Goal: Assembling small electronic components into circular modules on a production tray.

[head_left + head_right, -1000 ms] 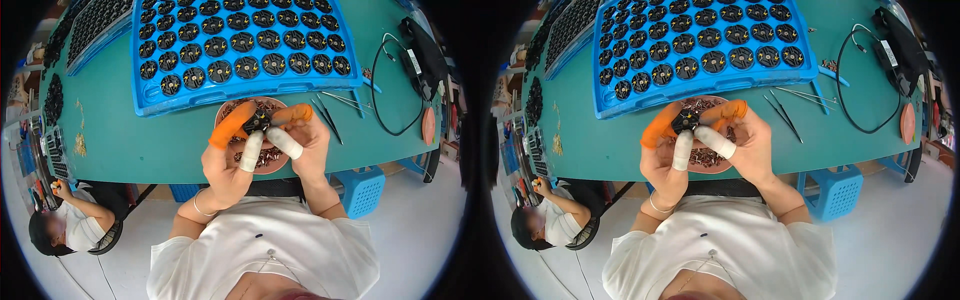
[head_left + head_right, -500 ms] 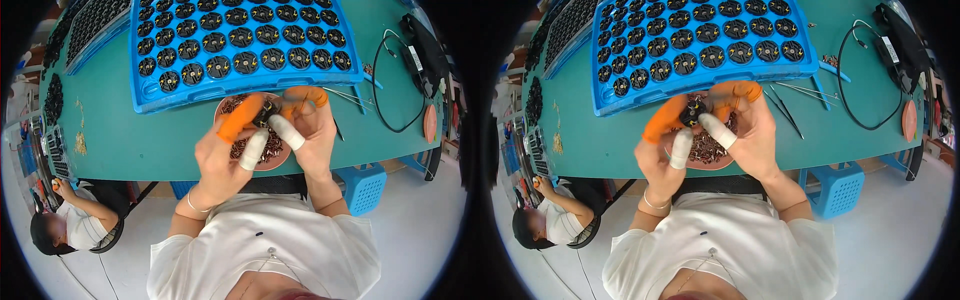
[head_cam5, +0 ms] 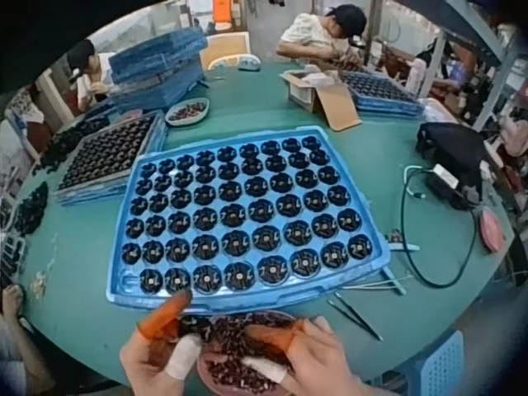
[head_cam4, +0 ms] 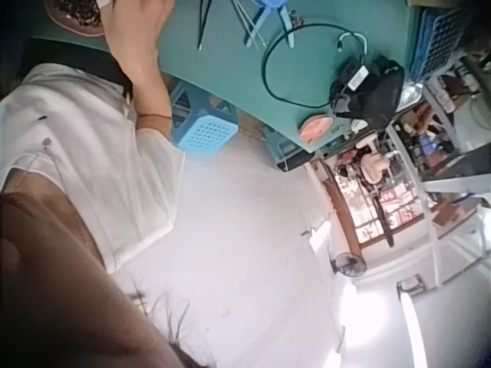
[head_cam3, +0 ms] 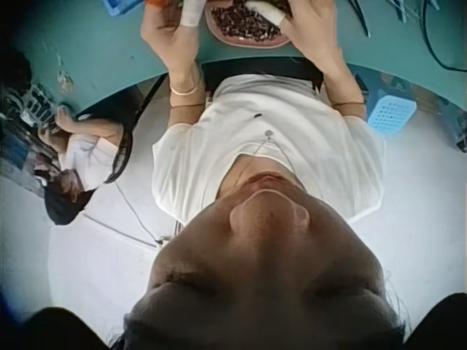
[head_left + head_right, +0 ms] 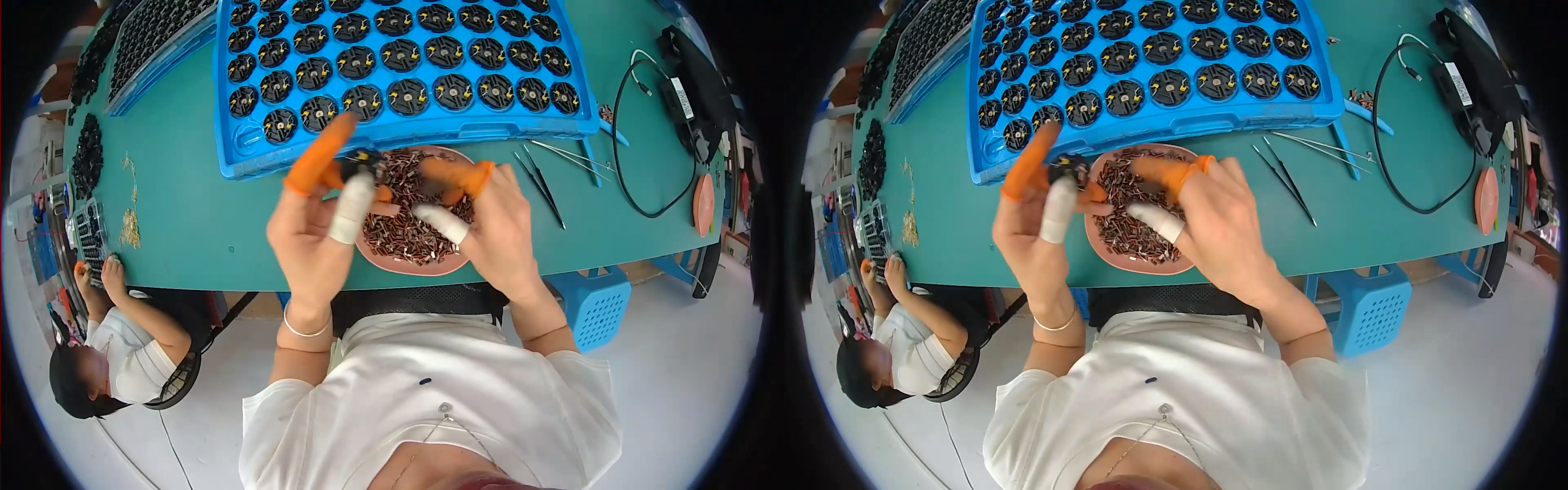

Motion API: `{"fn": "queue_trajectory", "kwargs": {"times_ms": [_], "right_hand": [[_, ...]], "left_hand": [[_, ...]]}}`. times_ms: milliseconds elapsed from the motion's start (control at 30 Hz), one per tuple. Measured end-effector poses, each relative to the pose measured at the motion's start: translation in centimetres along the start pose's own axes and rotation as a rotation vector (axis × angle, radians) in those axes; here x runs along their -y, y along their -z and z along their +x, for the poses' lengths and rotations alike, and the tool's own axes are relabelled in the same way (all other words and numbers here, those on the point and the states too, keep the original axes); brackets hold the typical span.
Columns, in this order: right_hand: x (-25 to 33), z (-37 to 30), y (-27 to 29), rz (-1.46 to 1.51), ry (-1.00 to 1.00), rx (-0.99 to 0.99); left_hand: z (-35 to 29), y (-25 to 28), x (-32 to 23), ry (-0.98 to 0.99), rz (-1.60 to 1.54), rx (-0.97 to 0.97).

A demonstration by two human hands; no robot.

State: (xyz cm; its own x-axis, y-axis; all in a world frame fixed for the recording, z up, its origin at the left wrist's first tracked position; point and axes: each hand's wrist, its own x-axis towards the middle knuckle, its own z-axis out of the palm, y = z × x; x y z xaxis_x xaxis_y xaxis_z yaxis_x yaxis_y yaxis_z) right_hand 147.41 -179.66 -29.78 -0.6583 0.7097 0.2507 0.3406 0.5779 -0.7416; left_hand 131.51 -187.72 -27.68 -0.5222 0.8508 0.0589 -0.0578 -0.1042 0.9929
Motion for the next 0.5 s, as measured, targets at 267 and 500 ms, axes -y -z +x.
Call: {"fn": "queue_trajectory", "kwargs": {"times_ms": [267,500], "right_hand": [[-0.5,-1.3,-0.9,-0.422,0.213,0.109],[-1.1,-2.1,1.2,-0.028,0.018,-0.022]], "left_hand": [[-0.9,0.7,1.1,0.053,-0.161,-0.124],[-2.5,-0.7,1.5,0.059,-0.099,-0.050]]}}
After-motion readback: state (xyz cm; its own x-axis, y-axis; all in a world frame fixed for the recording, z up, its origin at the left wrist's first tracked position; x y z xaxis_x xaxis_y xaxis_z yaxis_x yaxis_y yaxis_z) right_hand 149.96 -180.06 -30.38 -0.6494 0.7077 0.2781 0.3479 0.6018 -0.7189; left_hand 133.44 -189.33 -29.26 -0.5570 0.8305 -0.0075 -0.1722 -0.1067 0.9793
